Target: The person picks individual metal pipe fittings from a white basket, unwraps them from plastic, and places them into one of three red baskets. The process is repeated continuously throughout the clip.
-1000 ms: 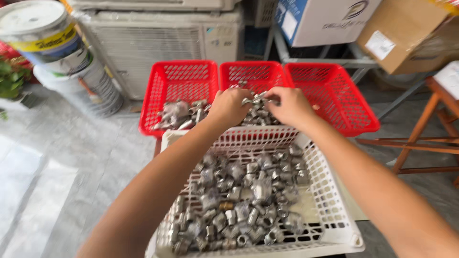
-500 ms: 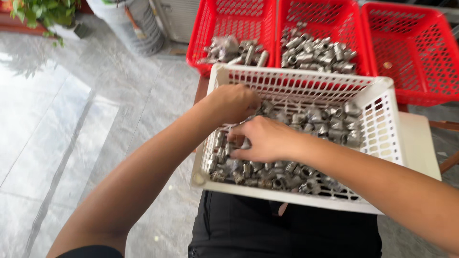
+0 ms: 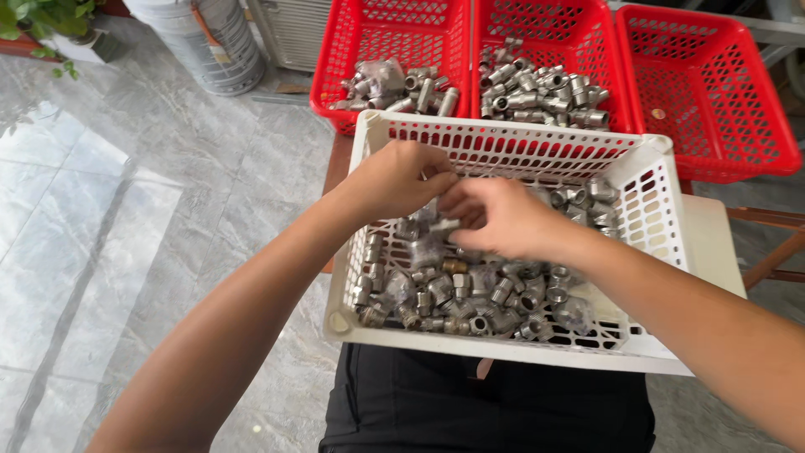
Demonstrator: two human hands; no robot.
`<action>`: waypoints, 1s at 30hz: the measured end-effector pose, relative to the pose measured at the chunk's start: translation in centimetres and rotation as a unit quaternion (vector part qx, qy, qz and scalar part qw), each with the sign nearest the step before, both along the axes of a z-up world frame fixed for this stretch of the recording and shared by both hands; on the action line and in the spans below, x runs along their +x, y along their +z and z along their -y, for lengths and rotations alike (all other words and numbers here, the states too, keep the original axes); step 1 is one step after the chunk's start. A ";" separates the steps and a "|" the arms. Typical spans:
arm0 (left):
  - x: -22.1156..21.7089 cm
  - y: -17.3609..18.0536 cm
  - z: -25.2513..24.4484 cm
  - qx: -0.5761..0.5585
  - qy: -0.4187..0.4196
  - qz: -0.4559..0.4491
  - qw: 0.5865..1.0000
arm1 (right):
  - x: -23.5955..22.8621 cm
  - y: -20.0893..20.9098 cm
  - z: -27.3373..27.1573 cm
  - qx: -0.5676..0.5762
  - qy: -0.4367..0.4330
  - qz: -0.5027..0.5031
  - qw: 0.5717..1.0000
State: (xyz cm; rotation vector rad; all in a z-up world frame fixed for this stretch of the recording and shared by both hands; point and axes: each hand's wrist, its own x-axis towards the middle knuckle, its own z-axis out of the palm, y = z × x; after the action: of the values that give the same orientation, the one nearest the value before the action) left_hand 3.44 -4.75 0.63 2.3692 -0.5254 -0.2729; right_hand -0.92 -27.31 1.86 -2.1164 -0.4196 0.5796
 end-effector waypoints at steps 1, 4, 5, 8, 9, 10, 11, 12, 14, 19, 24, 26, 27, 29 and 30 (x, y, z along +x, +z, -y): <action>-0.4 0.6 0.9 -0.003 -0.006 0.004 1.000 | 1.0 -0.5 1.4 -0.003 -0.006 0.004 1.000; -1.1 2.8 3.6 -0.137 0.015 -0.137 0.981 | 3.5 -1.5 5.6 0.091 -0.076 0.037 0.992; -1.2 3.6 4.5 -0.169 0.029 -0.140 0.975 | 4.1 -1.6 6.8 0.136 -0.104 0.044 0.984; 0.6 3.7 7.3 -0.217 0.052 -0.125 0.967 | 4.4 -0.6 8.7 0.210 -0.154 0.053 0.964; 1.5 3.2 8.3 -0.232 0.065 -0.108 0.965 | 4.3 -0.2 9.0 0.240 -0.172 0.051 0.954; 2.2 2.7 9.3 -0.232 0.061 -0.106 0.965 | 4.8 -0.7 9.8 0.240 -0.175 0.054 0.953; 2.8 2.1 10.2 -0.287 0.060 -0.097 0.951 | 5.4 -1.2 10.6 0.265 -0.199 0.040 0.943; 3.4 1.5 11.0 -0.341 0.059 -0.088 0.934 | 5.9 -1.8 11.4 0.290 -0.222 0.025 0.931; 3.6 0.5 12.0 -0.372 0.052 -0.079 0.923 | 6.0 -2.0 11.7 0.292 -0.229 0.030 0.928; 2.8 0.0 11.6 -0.376 0.070 -0.111 0.917 | 6.1 -2.6 12.0 0.299 -0.222 0.050 0.927; 3.4 -1.7 11.7 -0.403 0.041 -0.075 0.911 | 5.6 -1.7 11.4 0.266 -0.195 0.075 0.941; 2.9 -1.3 11.7 -0.408 0.033 -0.064 0.910 | 5.7 -1.9 11.6 0.255 -0.206 0.074 0.942; 2.6 -1.0 11.8 -0.415 0.026 -0.051 0.908 | 5.7 -1.9 11.8 0.244 -0.216 0.075 0.942; 2.3 -0.6 11.6 -0.405 0.025 -0.050 0.913 | 5.5 -2.4 11.8 0.253 -0.216 0.084 0.939; 2.2 -0.3 11.6 -0.397 0.026 -0.048 0.916 | 5.5 -2.5 11.8 0.260 -0.214 0.093 0.937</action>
State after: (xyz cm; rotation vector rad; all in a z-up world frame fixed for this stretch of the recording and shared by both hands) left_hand 5.62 -16.33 0.35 1.5653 -0.4173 -0.1139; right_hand 4.59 -39.12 -0.62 -1.6741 -0.1745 0.0042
